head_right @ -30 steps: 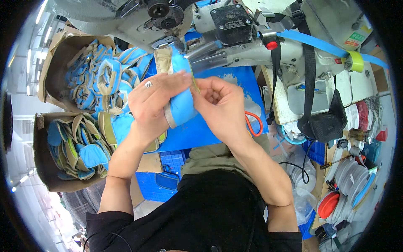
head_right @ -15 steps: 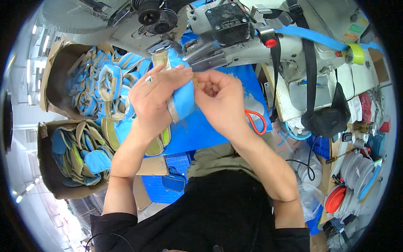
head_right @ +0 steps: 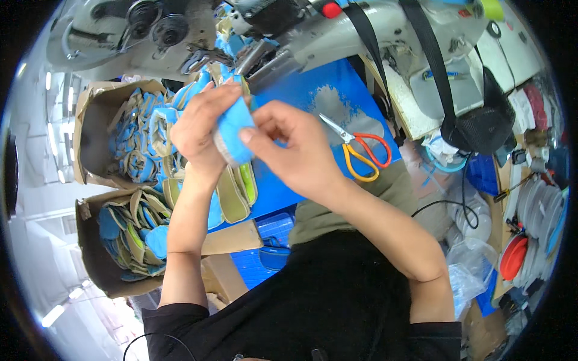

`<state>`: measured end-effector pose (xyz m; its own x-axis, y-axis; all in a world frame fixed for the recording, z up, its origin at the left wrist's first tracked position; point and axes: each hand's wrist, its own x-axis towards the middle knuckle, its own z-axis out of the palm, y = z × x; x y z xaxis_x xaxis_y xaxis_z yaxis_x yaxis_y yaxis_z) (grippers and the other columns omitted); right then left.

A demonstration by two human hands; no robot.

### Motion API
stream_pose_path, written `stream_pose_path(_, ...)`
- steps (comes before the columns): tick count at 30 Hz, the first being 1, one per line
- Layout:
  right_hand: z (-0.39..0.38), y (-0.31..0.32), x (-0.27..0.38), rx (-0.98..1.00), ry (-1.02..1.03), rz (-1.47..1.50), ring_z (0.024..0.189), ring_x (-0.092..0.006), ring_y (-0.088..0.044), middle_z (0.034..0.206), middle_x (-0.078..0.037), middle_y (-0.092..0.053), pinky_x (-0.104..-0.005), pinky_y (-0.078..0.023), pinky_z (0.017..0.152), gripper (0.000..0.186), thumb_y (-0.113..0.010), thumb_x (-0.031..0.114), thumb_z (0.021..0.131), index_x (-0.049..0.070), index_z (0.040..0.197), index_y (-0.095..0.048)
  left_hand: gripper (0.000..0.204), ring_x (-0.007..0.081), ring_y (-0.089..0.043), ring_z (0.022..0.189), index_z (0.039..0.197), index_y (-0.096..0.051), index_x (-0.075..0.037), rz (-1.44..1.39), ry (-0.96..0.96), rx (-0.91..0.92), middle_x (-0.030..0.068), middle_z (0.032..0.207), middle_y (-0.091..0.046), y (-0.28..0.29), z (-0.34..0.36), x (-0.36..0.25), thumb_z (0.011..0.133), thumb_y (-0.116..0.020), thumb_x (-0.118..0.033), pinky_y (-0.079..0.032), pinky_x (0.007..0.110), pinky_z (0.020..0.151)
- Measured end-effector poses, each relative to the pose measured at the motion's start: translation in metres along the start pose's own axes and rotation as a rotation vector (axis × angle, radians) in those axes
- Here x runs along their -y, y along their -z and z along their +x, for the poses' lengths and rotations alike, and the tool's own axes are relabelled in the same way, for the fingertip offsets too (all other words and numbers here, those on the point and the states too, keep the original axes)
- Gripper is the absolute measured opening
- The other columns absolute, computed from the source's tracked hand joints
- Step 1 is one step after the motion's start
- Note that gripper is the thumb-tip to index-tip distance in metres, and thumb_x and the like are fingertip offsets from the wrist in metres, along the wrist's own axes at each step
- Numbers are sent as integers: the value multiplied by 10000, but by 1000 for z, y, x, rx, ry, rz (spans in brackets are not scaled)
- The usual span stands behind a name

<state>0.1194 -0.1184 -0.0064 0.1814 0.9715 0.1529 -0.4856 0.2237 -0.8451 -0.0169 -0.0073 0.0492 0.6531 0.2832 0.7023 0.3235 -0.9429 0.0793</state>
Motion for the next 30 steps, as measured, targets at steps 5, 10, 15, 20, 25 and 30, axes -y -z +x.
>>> stream_pose_path(5,-3,-20,21,23,13,56,610,-49,-576,696,-17,-640,-254,-457,531,161,-732,125,953,-10,913,-653,240,243,-762,964,1013,-756,-6,-237,206,-17,116,1025,-786,7,-8,1,775,-768,-33,-568,441,973)
stream_pose_path(10,9,-3,-1,-168,208,-224,655,-115,-635,751,-62,-671,-279,-511,609,166,-768,141,910,9,932,-670,256,194,-726,992,1068,-733,43,-365,451,-72,159,1082,-758,15,-12,-4,822,-806,40,-565,307,910)
stream_pose_path(15,31,-2,-18,-279,346,-411,737,-200,-688,843,-102,-695,-329,-542,669,232,-829,86,789,14,955,-682,267,237,-765,915,987,-749,-15,-161,147,-58,120,957,-788,8,-8,-4,771,-870,-114,-576,376,909)
stream_pose_path(20,35,-1,-26,-274,322,-414,724,-198,-683,826,-82,-697,-319,-510,628,175,-818,46,773,33,895,-692,214,241,-769,877,915,-759,-57,-45,-31,-10,90,907,-785,4,-5,-6,739,-863,-122,-579,353,833)
stream_pose_path(25,36,4,-30,-297,360,-495,706,-184,-673,789,-64,-694,-310,-478,584,141,-807,31,766,39,855,-698,160,185,-742,807,868,-756,-107,66,-150,-35,19,860,-768,1,0,-6,734,-823,-163,-465,294,702)
stream_pose_path(30,37,0,-27,-336,305,-550,694,-148,-682,783,-62,-707,-298,-498,592,159,-832,60,754,41,868,-723,169,170,-732,798,860,-758,-116,98,-166,-6,6,854,-763,4,6,-3,715,-821,-177,-448,303,719)
